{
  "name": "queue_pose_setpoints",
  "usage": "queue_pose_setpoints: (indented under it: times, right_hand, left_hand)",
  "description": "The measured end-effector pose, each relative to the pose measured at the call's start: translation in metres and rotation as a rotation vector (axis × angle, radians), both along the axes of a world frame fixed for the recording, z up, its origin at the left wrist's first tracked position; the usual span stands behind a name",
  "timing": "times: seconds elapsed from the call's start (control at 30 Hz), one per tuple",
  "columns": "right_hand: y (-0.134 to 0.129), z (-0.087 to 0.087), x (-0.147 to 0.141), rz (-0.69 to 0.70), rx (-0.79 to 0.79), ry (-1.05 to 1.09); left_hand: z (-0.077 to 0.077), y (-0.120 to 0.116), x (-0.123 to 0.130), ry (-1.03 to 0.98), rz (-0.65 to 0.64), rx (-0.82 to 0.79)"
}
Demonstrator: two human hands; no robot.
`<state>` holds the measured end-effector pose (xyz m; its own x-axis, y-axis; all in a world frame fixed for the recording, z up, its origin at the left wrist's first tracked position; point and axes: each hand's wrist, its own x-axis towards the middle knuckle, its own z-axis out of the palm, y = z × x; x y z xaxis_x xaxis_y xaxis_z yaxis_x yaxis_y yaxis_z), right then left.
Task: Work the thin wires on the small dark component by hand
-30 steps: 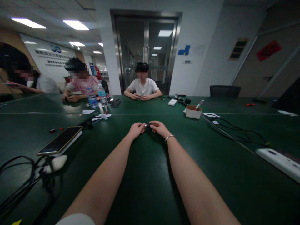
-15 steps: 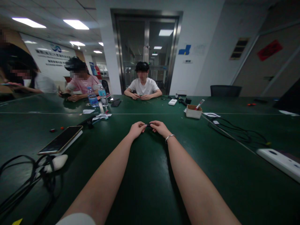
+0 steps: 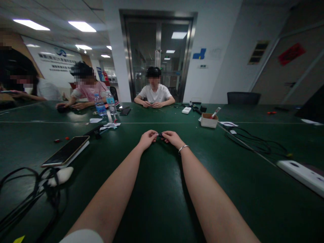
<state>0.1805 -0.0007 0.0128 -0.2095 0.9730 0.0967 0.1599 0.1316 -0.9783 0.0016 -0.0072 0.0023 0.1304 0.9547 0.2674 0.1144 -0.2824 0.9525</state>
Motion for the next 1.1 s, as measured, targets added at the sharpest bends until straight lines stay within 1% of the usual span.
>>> queue_pose_setpoints:
  times: [0.17, 0.3, 0.47, 0.67, 1.1]
  right_hand:
    - [0.0007, -0.0004, 0.0001, 0.0, 0.006, -0.009]
    - [0.001, -0.0005, 0.0001, 0.008, 0.016, -0.017]
    - [0.0005, -0.0005, 0.001, 0.02, 0.031, -0.035]
    - [-0.002, 0.0009, 0.002, 0.02, 0.032, -0.023]
    - [-0.0012, -0.0001, 0.0019, 0.022, 0.034, 0.005]
  left_hand:
    - [0.0033, -0.0041, 0.0013, -0.026, 0.001, 0.006]
    - [0.003, -0.0044, 0.0009, -0.025, 0.003, 0.008]
    - [0.0015, -0.0026, 0.0004, 0.014, 0.034, -0.015]
    - [0.005, -0.0047, 0.0009, 0.061, 0.063, -0.062]
    - [0.0049, -0.0032, 0.0004, 0.176, 0.041, -0.039]
